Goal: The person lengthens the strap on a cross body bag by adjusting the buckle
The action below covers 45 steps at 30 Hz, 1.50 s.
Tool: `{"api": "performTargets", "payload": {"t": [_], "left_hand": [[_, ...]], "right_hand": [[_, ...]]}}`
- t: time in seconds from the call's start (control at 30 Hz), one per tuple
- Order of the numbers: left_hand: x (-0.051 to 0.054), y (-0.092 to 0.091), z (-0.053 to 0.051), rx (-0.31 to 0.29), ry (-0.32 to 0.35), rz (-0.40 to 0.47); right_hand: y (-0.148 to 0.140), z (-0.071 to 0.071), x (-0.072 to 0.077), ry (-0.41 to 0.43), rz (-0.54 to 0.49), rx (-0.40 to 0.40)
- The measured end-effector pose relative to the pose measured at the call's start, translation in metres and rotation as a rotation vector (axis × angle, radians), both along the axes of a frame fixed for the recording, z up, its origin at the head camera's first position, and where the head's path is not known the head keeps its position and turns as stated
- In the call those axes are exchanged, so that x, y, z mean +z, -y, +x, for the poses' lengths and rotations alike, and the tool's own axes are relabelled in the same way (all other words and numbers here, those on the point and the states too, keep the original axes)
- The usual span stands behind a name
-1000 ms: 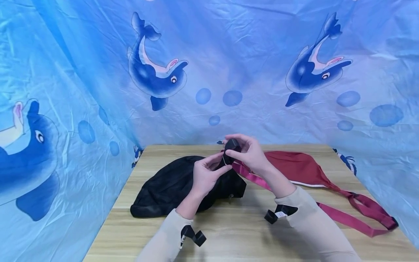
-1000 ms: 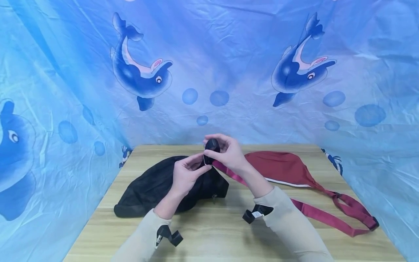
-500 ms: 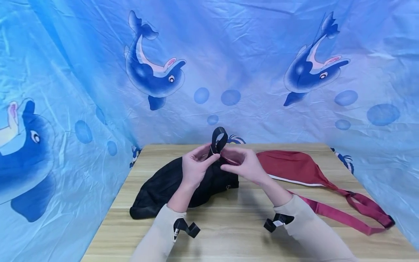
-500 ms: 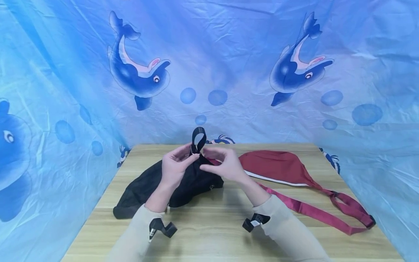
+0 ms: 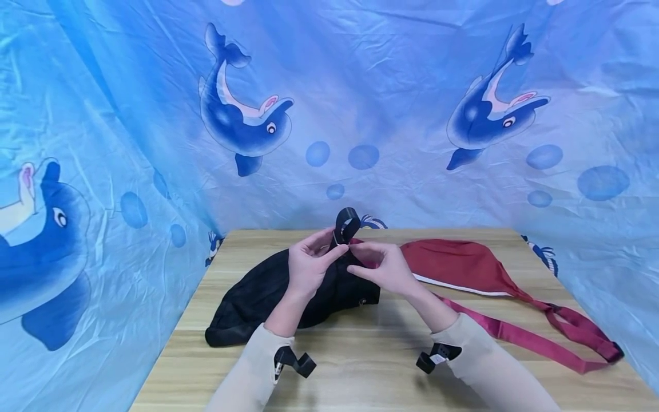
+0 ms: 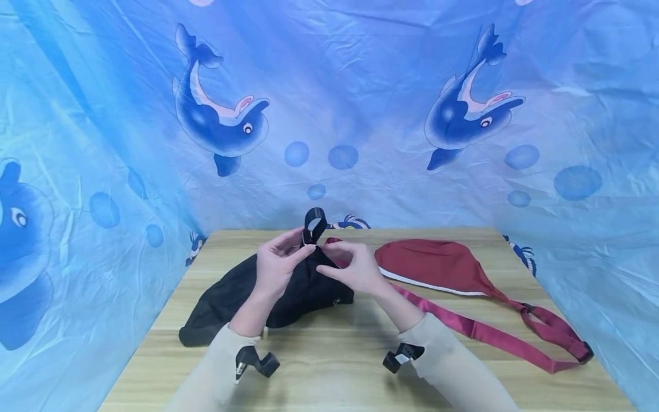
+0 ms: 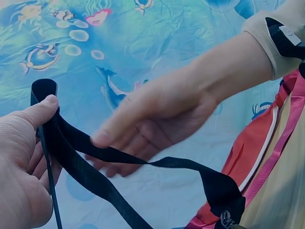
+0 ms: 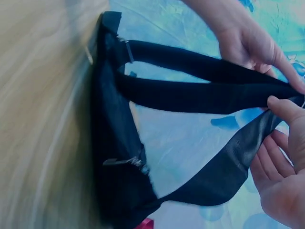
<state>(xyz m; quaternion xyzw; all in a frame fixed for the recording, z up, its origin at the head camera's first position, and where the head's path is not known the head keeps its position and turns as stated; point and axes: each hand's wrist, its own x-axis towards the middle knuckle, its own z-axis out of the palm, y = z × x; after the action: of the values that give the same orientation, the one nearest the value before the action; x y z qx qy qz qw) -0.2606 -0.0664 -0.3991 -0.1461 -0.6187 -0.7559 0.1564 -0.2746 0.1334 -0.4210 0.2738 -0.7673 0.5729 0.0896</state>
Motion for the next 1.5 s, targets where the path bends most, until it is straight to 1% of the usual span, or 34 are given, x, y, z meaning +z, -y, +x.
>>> {"api": "performTargets", "payload": {"t": [0.13, 0.37, 0.53, 0.67, 0.77, 0.87, 1.07, 1.2, 1.33, 1.43, 1.5], "left_hand": [[0.0, 0.0, 0.001, 0.005, 0.01, -0.003], [0.0, 0.001, 0.002, 0.012, 0.02, -0.003], [0.0, 0.002, 0.002, -0.002, 0.02, 0.01], [-0.002, 0.002, 0.001, 0.001, 0.018, 0.023], [-0.002, 0.003, 0.001, 0.013, 0.022, 0.001], [-0.003, 0.003, 0.002, 0.012, 0.026, -0.009], [-0.005, 0.001, 0.002, -0.002, 0.012, 0.007], [-0.005, 0.001, 0.003, 0.009, 0.007, -0.003], [-0.006, 0.001, 0.003, 0.018, 0.014, -0.006], [-0.006, 0.001, 0.004, 0.007, 0.015, 0.004], [-0.006, 0.0, 0.005, -0.003, 0.015, 0.006]], "right_hand": [[0.003, 0.0, 0.001, -0.034, -0.021, -0.01], [0.001, 0.002, -0.005, -0.051, 0.069, -0.04], [0.007, 0.001, -0.004, -0.089, 0.047, -0.044], [0.012, 0.0, -0.006, -0.127, 0.044, -0.04], [0.011, 0.002, -0.008, -0.123, 0.063, -0.042], [0.009, 0.003, -0.01, -0.115, 0.074, -0.047], [0.013, 0.004, -0.004, -0.108, 0.027, -0.069], [0.013, 0.006, -0.005, -0.104, 0.04, -0.097], [0.01, 0.008, -0.008, -0.101, 0.059, -0.08], [0.01, 0.009, -0.009, -0.097, 0.04, -0.084], [0.013, 0.01, -0.009, -0.096, 0.015, -0.115]]}}
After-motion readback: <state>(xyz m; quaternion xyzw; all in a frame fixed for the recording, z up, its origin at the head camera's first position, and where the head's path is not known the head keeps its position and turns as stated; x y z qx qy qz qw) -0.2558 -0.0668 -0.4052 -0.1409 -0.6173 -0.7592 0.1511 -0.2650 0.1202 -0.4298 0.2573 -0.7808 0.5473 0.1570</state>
